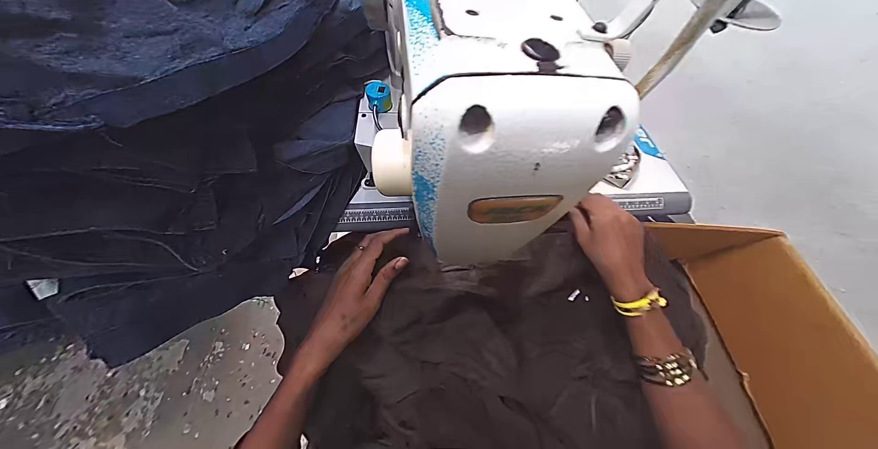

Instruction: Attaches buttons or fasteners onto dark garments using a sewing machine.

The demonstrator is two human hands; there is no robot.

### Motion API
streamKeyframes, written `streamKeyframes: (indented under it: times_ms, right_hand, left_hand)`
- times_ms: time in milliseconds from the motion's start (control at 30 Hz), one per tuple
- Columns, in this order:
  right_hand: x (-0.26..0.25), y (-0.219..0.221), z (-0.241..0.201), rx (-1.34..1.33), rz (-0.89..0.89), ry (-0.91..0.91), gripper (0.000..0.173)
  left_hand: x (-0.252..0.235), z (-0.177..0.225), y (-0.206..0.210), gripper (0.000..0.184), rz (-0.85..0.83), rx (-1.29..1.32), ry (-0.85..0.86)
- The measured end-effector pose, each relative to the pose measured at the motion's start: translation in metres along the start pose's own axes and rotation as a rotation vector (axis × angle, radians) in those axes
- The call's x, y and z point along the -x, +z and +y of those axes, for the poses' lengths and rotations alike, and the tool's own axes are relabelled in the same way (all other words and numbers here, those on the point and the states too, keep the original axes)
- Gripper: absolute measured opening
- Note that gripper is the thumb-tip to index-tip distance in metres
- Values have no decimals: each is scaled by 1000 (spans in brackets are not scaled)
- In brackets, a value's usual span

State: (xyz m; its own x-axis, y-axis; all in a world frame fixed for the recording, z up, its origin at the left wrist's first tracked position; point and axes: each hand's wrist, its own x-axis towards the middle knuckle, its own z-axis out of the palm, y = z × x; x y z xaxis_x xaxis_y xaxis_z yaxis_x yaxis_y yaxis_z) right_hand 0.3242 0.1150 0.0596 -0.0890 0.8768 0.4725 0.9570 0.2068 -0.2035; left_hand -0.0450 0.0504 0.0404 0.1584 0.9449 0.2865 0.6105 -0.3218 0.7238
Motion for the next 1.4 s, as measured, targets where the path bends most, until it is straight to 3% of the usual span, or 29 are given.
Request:
streamKeyframes:
  times_ms: [100, 200, 300, 533, 700, 800, 867, 933, 1033, 1100, 1167, 1300, 1400]
  right_hand:
    - [-20, 25, -19, -58, 56, -121, 20]
    - [-37, 43, -28, -11, -10, -103, 29]
    - [-37, 52, -33, 47, -37, -53, 25]
    - [-30, 58, -21, -107, 108, -140, 11]
    - [-28, 40, -20, -343, 139, 10, 13]
    - [-27, 17, -44, -395, 118, 39, 13]
    - [-19, 7, -62, -353, 176, -149, 17]
    - [-6, 4, -81, -314, 291, -474, 22]
    - [6, 7, -112, -286, 282, -858, 23]
    - [-1, 7, -121, -241, 271, -820, 24]
    - [0, 8, -122, -363, 211, -727, 22]
    - [24, 5, -116, -948, -256, -526, 30]
    - [23, 7, -109, -796, -198, -286, 34]
  left_hand:
    - [-12, 22, 12, 51, -100, 251, -156]
    - [-25, 30, 21, 48, -85, 245, -254]
    - [-27, 33, 24, 45, -39, 227, -311]
    - [-22, 34, 34, 45, 43, 275, -323]
    - [-25, 27, 39, 37, 89, 319, -310]
    - [-21, 29, 38, 22, 117, 188, -253]
    - [-7, 40, 30, 27, 122, 90, -57]
    - [8, 52, 18, 34, 55, 120, 128]
    - [17, 50, 16, 35, 46, 135, 117]
    - [17, 48, 15, 32, 42, 117, 101]
    - [19, 53, 14, 29, 32, 143, 145]
    - [22, 48, -6, 25, 84, 261, 170]
    - [20, 12, -37, 29, 204, 69, -38]
